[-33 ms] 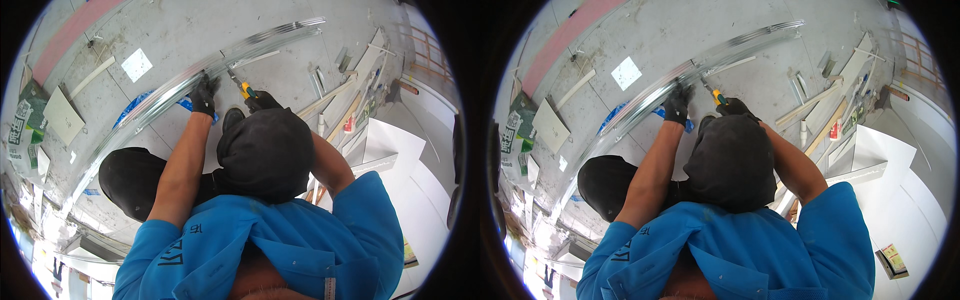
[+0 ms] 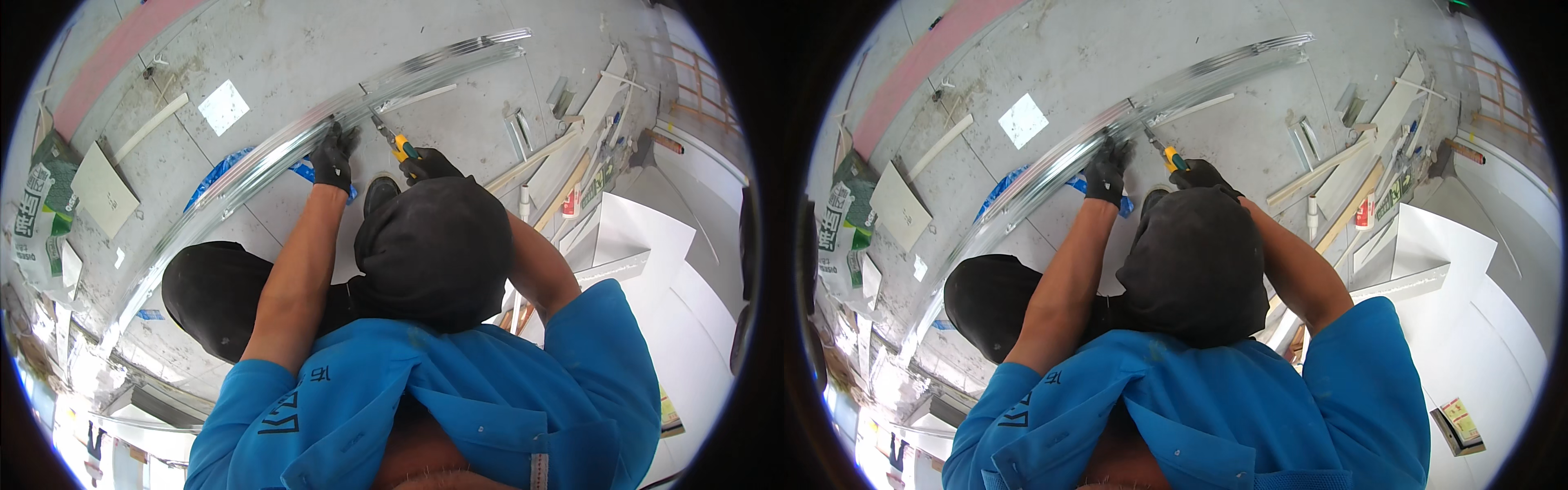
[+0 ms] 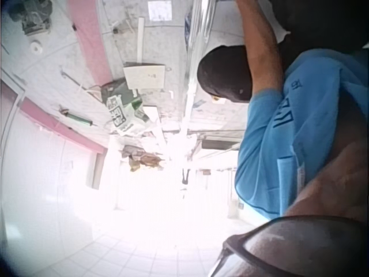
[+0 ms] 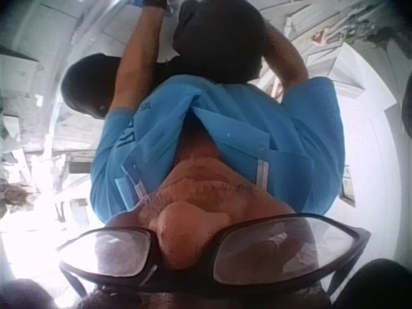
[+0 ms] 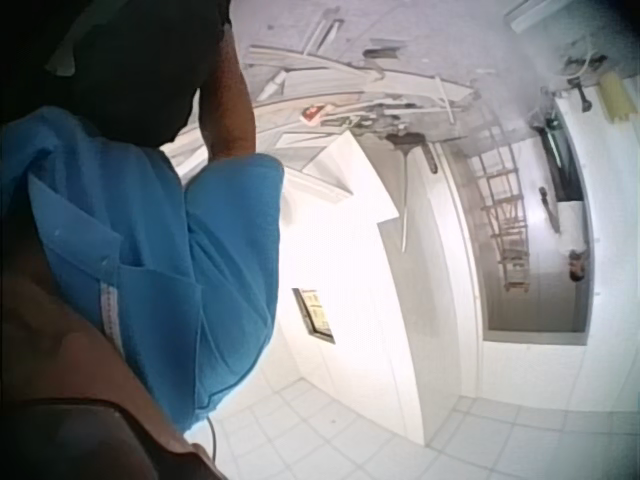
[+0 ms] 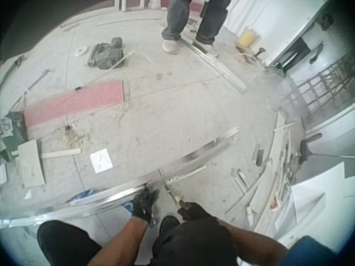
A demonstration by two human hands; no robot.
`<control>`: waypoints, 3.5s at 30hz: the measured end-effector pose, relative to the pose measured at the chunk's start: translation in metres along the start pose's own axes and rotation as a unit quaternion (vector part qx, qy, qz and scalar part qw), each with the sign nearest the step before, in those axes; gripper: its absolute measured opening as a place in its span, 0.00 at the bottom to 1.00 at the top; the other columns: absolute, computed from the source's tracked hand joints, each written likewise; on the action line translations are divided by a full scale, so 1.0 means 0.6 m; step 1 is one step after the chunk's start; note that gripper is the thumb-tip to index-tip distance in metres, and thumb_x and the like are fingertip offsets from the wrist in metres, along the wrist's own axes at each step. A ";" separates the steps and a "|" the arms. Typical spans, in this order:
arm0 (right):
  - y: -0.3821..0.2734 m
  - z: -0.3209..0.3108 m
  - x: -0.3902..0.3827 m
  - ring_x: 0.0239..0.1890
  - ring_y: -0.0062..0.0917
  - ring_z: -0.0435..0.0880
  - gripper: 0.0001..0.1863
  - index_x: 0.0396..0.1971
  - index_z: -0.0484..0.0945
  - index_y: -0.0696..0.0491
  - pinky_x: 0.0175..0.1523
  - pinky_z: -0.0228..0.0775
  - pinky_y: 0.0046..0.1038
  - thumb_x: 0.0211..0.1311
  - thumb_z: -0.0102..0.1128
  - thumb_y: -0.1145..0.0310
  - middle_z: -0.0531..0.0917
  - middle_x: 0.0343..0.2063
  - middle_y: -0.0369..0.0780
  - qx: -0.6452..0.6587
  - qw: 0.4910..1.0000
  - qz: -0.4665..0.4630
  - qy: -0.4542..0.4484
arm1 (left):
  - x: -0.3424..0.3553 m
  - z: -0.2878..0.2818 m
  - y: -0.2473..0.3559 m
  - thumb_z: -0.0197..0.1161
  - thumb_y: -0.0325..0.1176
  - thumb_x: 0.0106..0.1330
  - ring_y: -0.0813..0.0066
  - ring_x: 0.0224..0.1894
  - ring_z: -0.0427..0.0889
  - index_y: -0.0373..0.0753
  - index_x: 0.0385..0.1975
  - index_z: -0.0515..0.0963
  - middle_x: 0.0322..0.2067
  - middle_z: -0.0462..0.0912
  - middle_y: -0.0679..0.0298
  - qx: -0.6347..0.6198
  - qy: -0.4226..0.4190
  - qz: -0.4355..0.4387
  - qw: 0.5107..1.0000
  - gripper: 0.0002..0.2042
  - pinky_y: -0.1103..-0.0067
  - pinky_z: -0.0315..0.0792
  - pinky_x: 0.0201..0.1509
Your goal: The person measures a long metal profile with a tape measure and marks it with a marker. They then use tin snips to cut the profile into smaller sections, repeating the process for multiple pieces.
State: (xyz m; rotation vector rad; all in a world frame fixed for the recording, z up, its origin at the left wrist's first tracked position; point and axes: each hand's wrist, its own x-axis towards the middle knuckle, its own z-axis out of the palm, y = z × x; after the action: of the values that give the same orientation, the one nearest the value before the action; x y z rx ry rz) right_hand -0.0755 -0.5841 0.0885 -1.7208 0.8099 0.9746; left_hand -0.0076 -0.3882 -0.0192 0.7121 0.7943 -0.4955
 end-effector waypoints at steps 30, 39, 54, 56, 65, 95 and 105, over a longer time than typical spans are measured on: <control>-0.023 -0.039 0.017 0.32 0.26 0.80 0.15 0.37 0.77 0.58 0.40 0.70 0.31 0.58 0.60 0.61 0.81 0.28 0.41 0.009 0.983 -0.077 -0.168 | 0.006 -0.035 -0.023 0.53 0.29 0.72 0.52 0.48 0.84 0.38 0.57 0.70 0.48 0.81 0.63 -0.081 0.019 -0.035 0.996 0.15 0.62 0.79 0.50; 0.000 0.044 0.020 0.31 0.28 0.81 0.17 0.45 0.73 0.55 0.38 0.72 0.34 0.55 0.59 0.66 0.79 0.30 0.41 -0.057 0.996 -0.040 0.047 | -0.003 -0.026 -0.015 0.51 0.27 0.71 0.50 0.49 0.83 0.37 0.58 0.67 0.49 0.80 0.62 -0.065 0.007 -0.015 0.998 0.17 0.61 0.78 0.52; -0.010 -0.004 0.051 0.40 0.44 0.82 0.25 0.46 0.75 0.60 0.44 0.72 0.40 0.48 0.60 0.62 0.82 0.34 0.52 -0.171 0.979 -0.115 -0.001 | -0.002 -0.013 -0.019 0.56 0.32 0.72 0.51 0.48 0.84 0.42 0.59 0.67 0.46 0.82 0.64 -0.055 -0.010 -0.030 0.998 0.18 0.61 0.78 0.50; -0.003 -0.003 0.049 0.40 0.46 0.82 0.25 0.46 0.75 0.60 0.45 0.72 0.41 0.48 0.61 0.61 0.82 0.35 0.54 -0.134 0.986 -0.101 0.004 | -0.006 -0.012 -0.021 0.56 0.33 0.72 0.50 0.48 0.83 0.41 0.59 0.67 0.46 0.82 0.65 -0.024 -0.009 -0.026 0.999 0.18 0.61 0.78 0.51; -0.003 0.043 0.054 0.37 0.43 0.83 0.23 0.47 0.74 0.58 0.41 0.73 0.41 0.51 0.61 0.63 0.82 0.36 0.51 -0.141 0.984 -0.085 0.069 | -0.004 -0.020 -0.011 0.55 0.32 0.72 0.51 0.50 0.82 0.41 0.56 0.71 0.48 0.81 0.64 -0.070 -0.001 -0.057 0.996 0.14 0.62 0.76 0.54; 0.047 0.113 0.086 0.44 0.45 0.81 0.19 0.42 0.75 0.55 0.47 0.72 0.44 0.57 0.62 0.58 0.81 0.37 0.51 -0.188 0.932 -0.177 0.253 | -0.033 -0.028 0.011 0.58 0.33 0.69 0.54 0.53 0.81 0.42 0.52 0.75 0.50 0.82 0.64 -0.059 -0.017 -0.057 0.996 0.14 0.62 0.74 0.58; 0.037 0.121 0.088 0.45 0.44 0.81 0.18 0.42 0.76 0.55 0.48 0.72 0.43 0.57 0.61 0.59 0.81 0.38 0.51 -0.159 0.934 -0.194 0.254 | -0.023 -0.024 0.031 0.54 0.37 0.72 0.56 0.54 0.80 0.43 0.57 0.72 0.49 0.80 0.67 0.004 0.014 -0.039 0.999 0.15 0.64 0.73 0.59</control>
State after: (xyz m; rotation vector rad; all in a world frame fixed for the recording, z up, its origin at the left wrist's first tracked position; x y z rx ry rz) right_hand -0.0882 -0.5268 0.0170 -2.3569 0.6073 0.4019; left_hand -0.0109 -0.3635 -0.0087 0.6980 0.8487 -0.5613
